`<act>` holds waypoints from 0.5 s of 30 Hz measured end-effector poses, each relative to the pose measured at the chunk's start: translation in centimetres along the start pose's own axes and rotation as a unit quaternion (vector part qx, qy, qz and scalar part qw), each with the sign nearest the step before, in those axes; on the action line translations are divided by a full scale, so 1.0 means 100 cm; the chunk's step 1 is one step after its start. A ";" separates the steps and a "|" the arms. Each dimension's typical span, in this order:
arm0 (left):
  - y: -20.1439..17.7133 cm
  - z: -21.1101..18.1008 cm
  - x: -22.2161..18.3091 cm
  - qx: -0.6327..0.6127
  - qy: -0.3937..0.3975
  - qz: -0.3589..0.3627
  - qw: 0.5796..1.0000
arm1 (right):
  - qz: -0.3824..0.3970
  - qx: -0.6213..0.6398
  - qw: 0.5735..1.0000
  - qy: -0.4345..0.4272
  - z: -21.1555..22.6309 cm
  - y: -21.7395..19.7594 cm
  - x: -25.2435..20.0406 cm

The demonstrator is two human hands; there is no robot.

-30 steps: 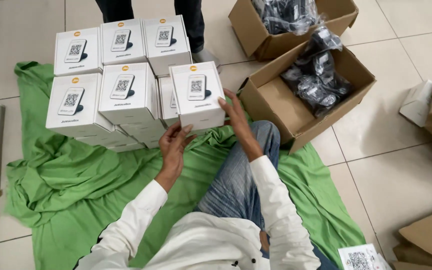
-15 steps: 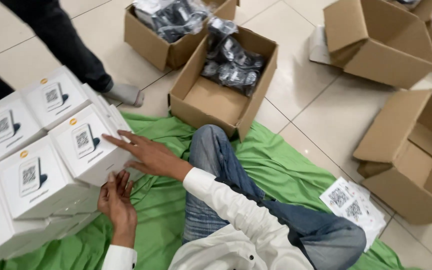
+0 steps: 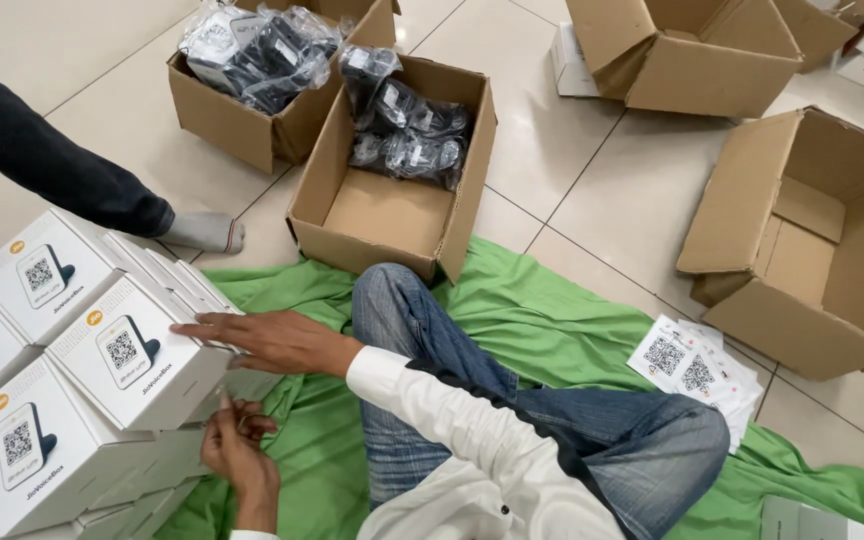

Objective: The person packs electronic components and QR code labels into small white boxes.

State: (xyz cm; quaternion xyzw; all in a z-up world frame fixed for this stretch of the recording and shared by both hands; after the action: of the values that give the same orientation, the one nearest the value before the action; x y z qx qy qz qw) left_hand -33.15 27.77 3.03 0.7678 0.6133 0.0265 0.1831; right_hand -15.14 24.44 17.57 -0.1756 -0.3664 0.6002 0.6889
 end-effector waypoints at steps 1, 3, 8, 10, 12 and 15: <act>0.002 0.008 -0.007 0.001 0.002 -0.001 1.000 | -0.001 0.001 1.000 -0.002 -0.001 0.000 -0.014; 0.012 0.030 -0.016 0.010 -0.035 0.021 0.999 | -0.044 0.048 0.998 -0.005 -0.006 -0.010 -0.041; 0.047 0.067 -0.040 0.066 -0.030 0.126 0.989 | -0.174 0.107 0.975 0.092 -0.038 -0.038 -0.153; 0.076 0.075 -0.043 0.091 -0.013 0.180 0.979 | -0.225 0.167 0.949 0.148 -0.057 -0.051 -0.214; 0.105 0.086 -0.050 0.126 0.006 0.247 0.961 | -0.346 0.108 0.908 0.211 -0.063 -0.069 -0.294; 0.182 0.069 -0.084 0.130 0.019 0.343 0.930 | -0.471 0.090 0.802 0.357 -0.063 -0.092 -0.434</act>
State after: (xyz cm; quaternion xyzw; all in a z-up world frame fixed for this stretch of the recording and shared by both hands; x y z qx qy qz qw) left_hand -16.46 14.80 3.86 0.9480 0.3136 0.0222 0.0496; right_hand -4.68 -17.78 6.92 -0.1203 -0.0767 0.1275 0.9815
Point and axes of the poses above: each hand's wrist, its own x-axis towards the middle knuckle, its own y-axis out of the palm, z = x × y, the point moved 7 cm from there along x, towards the middle knuckle
